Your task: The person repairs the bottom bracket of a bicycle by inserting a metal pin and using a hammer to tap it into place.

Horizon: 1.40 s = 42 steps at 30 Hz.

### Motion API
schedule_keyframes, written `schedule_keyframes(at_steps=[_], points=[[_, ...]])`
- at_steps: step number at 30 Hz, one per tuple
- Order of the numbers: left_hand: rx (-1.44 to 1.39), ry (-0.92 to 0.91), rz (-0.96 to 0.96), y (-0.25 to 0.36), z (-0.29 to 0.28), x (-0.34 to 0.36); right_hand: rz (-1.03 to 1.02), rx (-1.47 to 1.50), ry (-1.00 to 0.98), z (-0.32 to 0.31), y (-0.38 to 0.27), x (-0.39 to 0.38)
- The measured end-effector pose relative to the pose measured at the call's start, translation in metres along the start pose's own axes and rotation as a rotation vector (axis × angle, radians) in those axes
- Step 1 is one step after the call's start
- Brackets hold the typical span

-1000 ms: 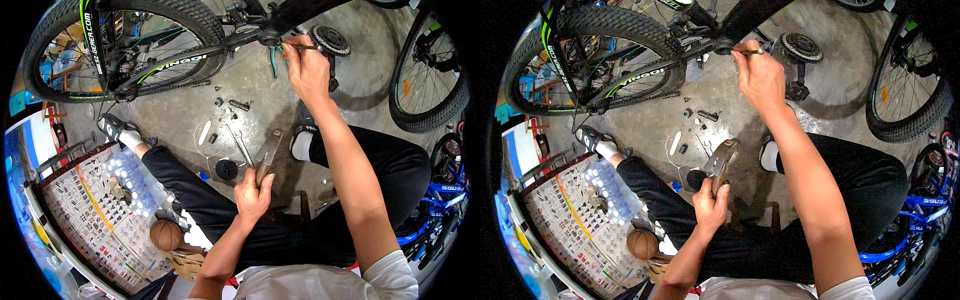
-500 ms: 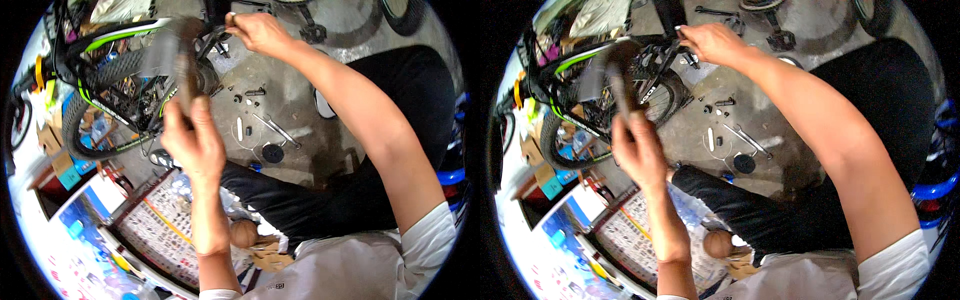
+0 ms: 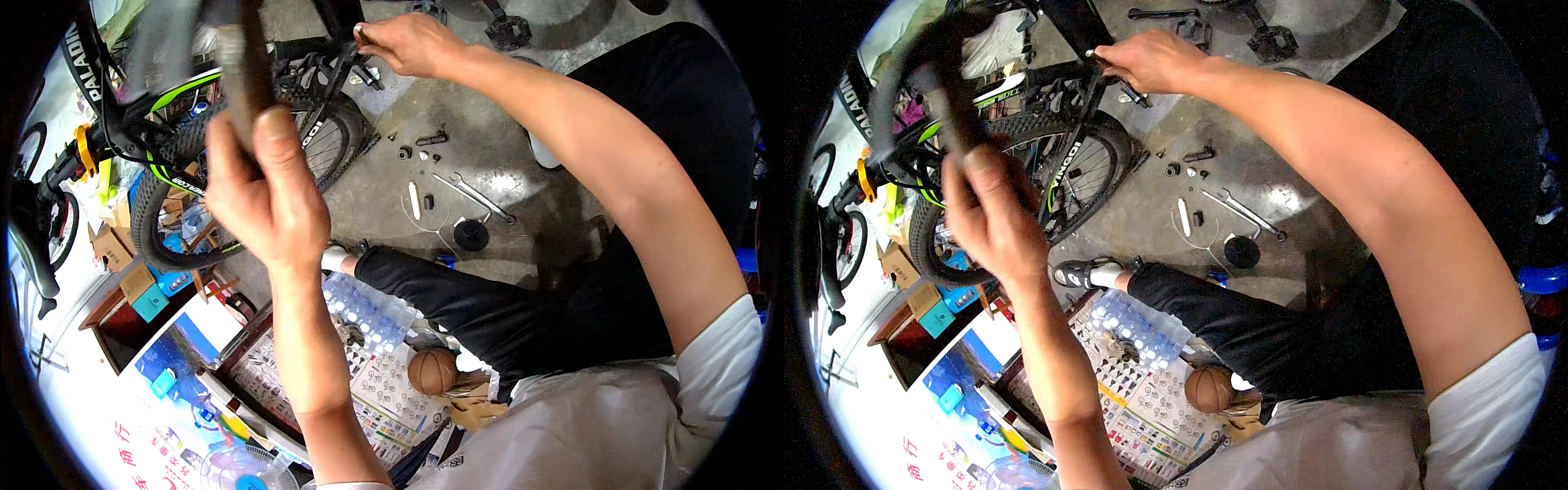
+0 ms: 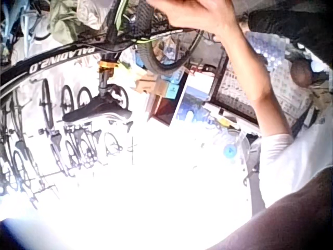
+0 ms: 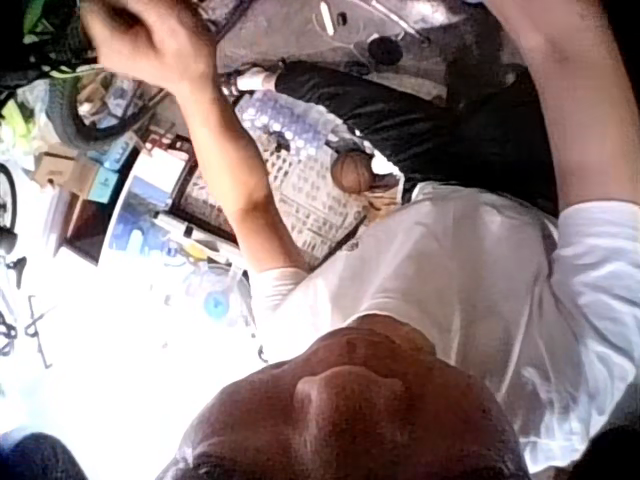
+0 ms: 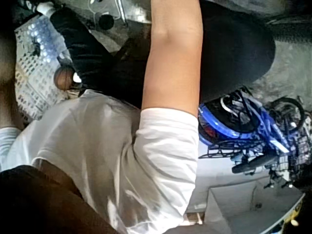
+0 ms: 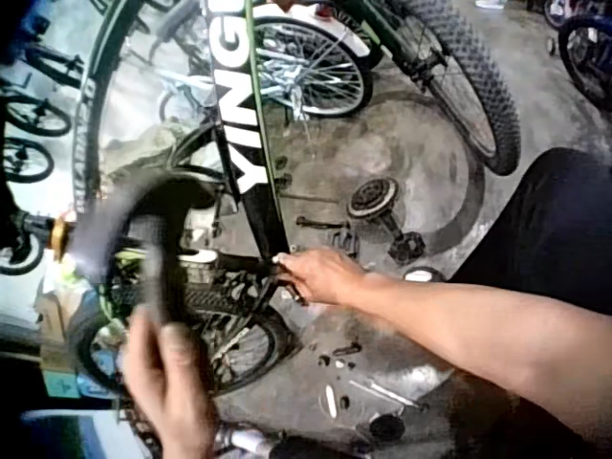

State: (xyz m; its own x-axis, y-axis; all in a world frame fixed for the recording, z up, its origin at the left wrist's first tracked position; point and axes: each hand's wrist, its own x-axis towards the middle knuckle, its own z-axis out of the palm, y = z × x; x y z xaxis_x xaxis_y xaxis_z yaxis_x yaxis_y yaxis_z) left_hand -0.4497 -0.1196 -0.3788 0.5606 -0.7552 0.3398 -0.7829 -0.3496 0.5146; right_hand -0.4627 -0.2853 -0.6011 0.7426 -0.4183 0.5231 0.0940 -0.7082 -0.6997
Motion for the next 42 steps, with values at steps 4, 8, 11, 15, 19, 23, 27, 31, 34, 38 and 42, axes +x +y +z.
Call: schedule_keyframes(at_steps=[4,8,11,15,19,23,27,31,34,38,42], points=[[-0.164,0.016,0.038,0.009,-0.002,-0.003,0.018,0.03,-0.049,0.0,0.005,-0.002],[-0.07,-0.024,-0.075,-0.012,0.003,-0.016,-0.036,-0.016,-0.013,0.003,0.007,-0.003],[-0.101,-0.001,-0.209,-0.014,0.007,-0.023,-0.08,-0.024,0.005,0.006,0.005,-0.003],[0.07,-0.067,-0.153,-0.012,0.001,-0.014,-0.06,-0.067,-0.058,0.004,0.003,-0.002],[-0.18,0.056,-0.064,0.005,-0.003,-0.012,0.081,-0.072,-0.219,-0.011,0.0,-0.003],[0.075,-0.066,-0.044,-0.02,0.003,-0.028,0.004,-0.063,-0.196,-0.006,-0.007,0.002],[0.361,-0.192,-0.219,-0.053,0.015,-0.038,0.039,-0.053,-0.032,0.005,0.036,-0.019],[0.208,-0.002,-0.127,-0.049,-0.004,-0.062,0.052,0.002,0.031,-0.004,0.032,-0.039],[0.149,-0.019,-0.26,-0.055,0.0,-0.08,0.091,0.028,-0.05,-0.006,0.017,-0.044],[0.036,-0.034,-0.462,-0.057,0.018,-0.109,0.109,0.136,0.016,-0.011,-0.005,-0.027],[0.031,-0.084,-0.582,-0.057,0.031,-0.128,0.057,0.122,0.07,-0.01,-0.003,-0.012]])
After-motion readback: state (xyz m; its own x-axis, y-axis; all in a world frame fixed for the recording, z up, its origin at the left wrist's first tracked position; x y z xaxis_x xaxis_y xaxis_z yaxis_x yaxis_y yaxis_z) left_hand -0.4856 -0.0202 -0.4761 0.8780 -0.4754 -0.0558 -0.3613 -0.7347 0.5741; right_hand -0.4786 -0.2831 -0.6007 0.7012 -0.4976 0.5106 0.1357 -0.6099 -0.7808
